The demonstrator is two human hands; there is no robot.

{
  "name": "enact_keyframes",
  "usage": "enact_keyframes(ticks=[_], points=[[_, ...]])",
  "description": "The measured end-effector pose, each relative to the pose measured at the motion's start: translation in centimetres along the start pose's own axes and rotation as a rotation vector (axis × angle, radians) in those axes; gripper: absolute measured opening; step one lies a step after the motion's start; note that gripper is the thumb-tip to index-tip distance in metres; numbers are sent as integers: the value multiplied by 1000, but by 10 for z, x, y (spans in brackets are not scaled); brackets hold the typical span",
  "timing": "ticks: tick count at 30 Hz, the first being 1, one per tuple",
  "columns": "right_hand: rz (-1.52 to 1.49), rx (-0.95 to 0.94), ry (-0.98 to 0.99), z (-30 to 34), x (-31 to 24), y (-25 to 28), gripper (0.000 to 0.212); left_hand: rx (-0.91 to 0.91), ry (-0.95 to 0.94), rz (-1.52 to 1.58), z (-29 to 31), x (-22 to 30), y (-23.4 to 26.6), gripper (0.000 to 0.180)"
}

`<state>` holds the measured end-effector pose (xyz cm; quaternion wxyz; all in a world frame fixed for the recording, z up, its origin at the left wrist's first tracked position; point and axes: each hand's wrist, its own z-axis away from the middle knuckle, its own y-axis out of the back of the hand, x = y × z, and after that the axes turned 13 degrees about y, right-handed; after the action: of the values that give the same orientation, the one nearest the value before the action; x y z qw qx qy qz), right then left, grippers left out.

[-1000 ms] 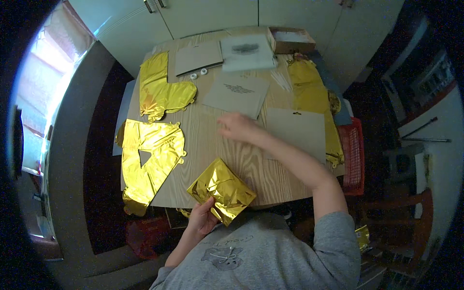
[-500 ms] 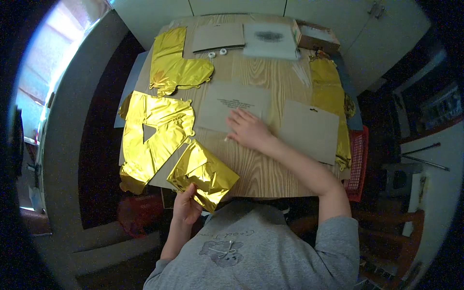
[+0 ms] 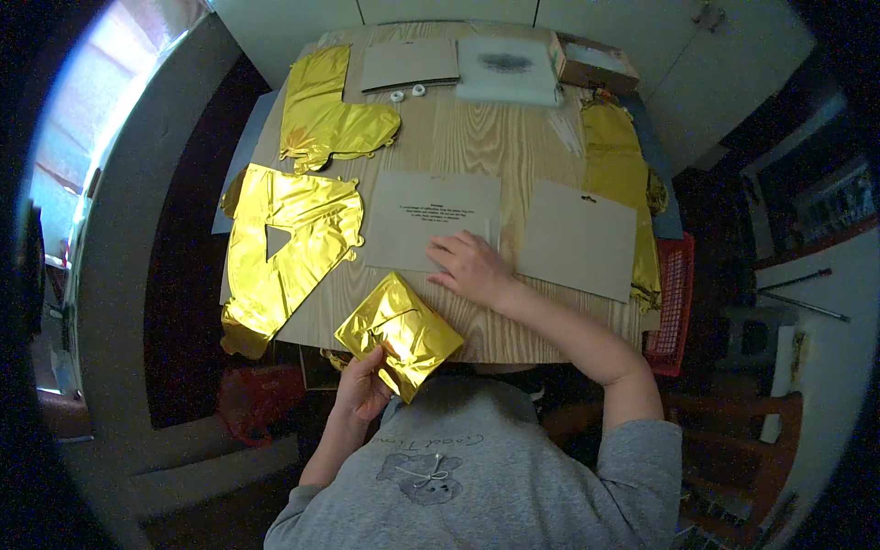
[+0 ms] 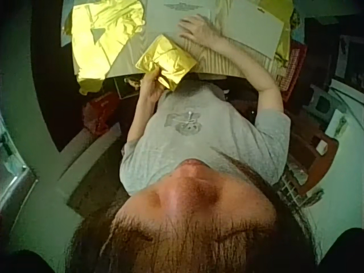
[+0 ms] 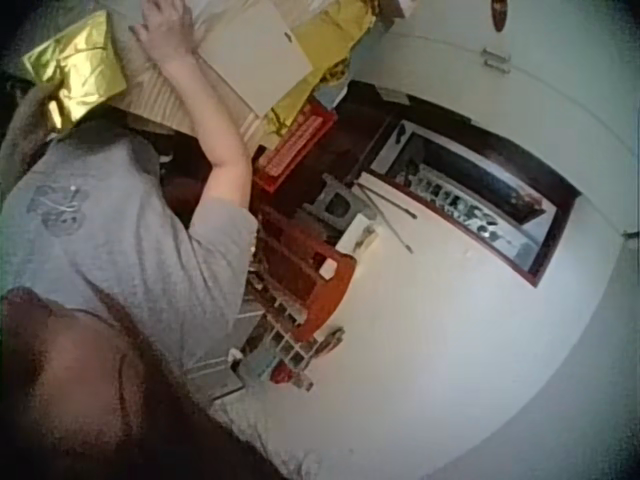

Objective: Packaging gold foil sheets and cards into plastic sleeves.

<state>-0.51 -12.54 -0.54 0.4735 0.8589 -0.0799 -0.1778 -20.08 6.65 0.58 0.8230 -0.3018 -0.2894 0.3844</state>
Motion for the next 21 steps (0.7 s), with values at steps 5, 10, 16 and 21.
enact_keyframes(ticks=[5, 10, 16, 21], points=[[-36, 17, -23, 10, -1, -9, 28, 11, 8, 14, 3, -9, 4, 36], [-130, 41, -108, 12, 1, -14, 25, 49, 16, 25, 9, -11, -8, 37], [59, 54, -78, 5, -2, -7, 23, 33, 49, 53, 9, -14, -5, 36], [64, 63, -54, 6, 7, -15, 27, -11, 51, 58, 11, -13, -7, 36]])
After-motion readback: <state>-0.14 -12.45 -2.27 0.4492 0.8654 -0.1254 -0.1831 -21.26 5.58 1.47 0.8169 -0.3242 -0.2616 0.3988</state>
